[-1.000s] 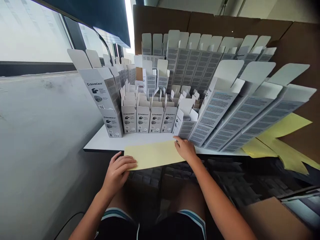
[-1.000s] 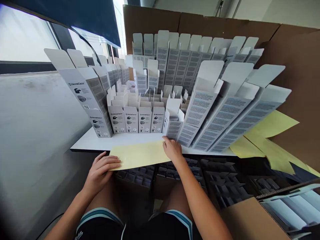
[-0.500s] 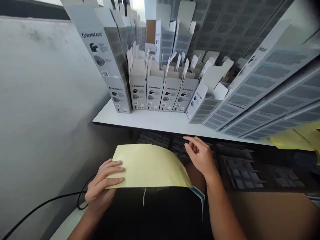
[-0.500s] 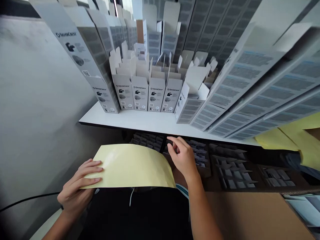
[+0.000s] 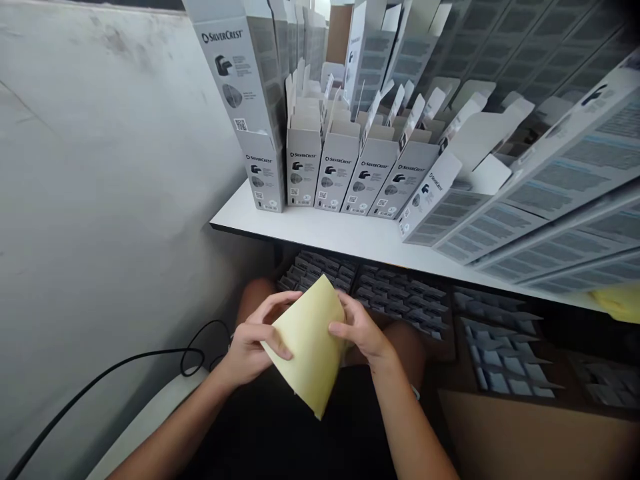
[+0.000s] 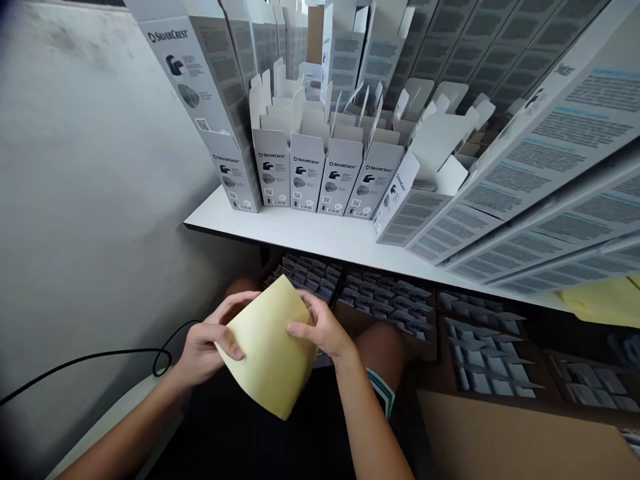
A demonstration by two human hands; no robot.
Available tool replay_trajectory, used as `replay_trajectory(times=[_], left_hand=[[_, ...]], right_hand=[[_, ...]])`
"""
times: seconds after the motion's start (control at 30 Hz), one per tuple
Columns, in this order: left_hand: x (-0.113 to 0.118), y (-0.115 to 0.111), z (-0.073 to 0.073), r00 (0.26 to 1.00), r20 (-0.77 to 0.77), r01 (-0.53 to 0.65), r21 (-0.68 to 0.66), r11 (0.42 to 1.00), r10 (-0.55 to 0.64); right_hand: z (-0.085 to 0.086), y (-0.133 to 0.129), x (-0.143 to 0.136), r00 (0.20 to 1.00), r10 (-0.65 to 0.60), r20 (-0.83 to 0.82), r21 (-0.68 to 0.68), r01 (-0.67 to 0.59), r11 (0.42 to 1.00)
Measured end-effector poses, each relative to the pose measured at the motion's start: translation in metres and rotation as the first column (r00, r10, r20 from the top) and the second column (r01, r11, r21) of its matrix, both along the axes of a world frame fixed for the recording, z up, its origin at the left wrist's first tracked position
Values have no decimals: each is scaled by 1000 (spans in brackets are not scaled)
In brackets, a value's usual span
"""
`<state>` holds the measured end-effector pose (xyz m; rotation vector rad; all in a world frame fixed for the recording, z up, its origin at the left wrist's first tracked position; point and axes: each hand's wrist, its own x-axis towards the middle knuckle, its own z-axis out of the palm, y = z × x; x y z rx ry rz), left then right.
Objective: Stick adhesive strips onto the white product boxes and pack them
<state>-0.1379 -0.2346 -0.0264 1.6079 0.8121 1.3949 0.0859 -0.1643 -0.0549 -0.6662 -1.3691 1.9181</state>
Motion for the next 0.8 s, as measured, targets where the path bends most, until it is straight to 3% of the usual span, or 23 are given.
replay_trajectory(times=[0.07,0.13,0.2,0.27,0.33,0.4,0.57,0.7,0.8], left_hand=[[0,5,-2,996,11,-85,-64,994,86],[0,8,-4,954,117,-253,-186,950,277],[2,9,-5,885,245,-310,-324,894,396],[7,8,-4,893,280,-216,-419,882,351],[15,7,-3,942,213,-124,-498,858,260],[24,6,-1,958,156,-112,-569,814,240],[38,5,-4,955,223,-24,-599,800,196],[42,3,-9,970,197,7,-605,796,141],[43,6,-12,964,164,-65,-613,787,208]], right_hand=[[6,0,4,996,41,82,-80,-34,996],[10,-5,10,988,-30,151,-85,43,995],[14,-13,16,977,-117,177,-74,132,988],[16,-21,19,968,-159,192,-62,174,983],[17,-28,20,965,-175,197,-44,187,981],[18,-34,22,963,-192,189,-18,198,980],[22,-48,33,957,-212,198,61,204,977],[25,-57,46,947,-236,220,97,220,971],[21,-63,54,944,-217,250,137,187,973]])
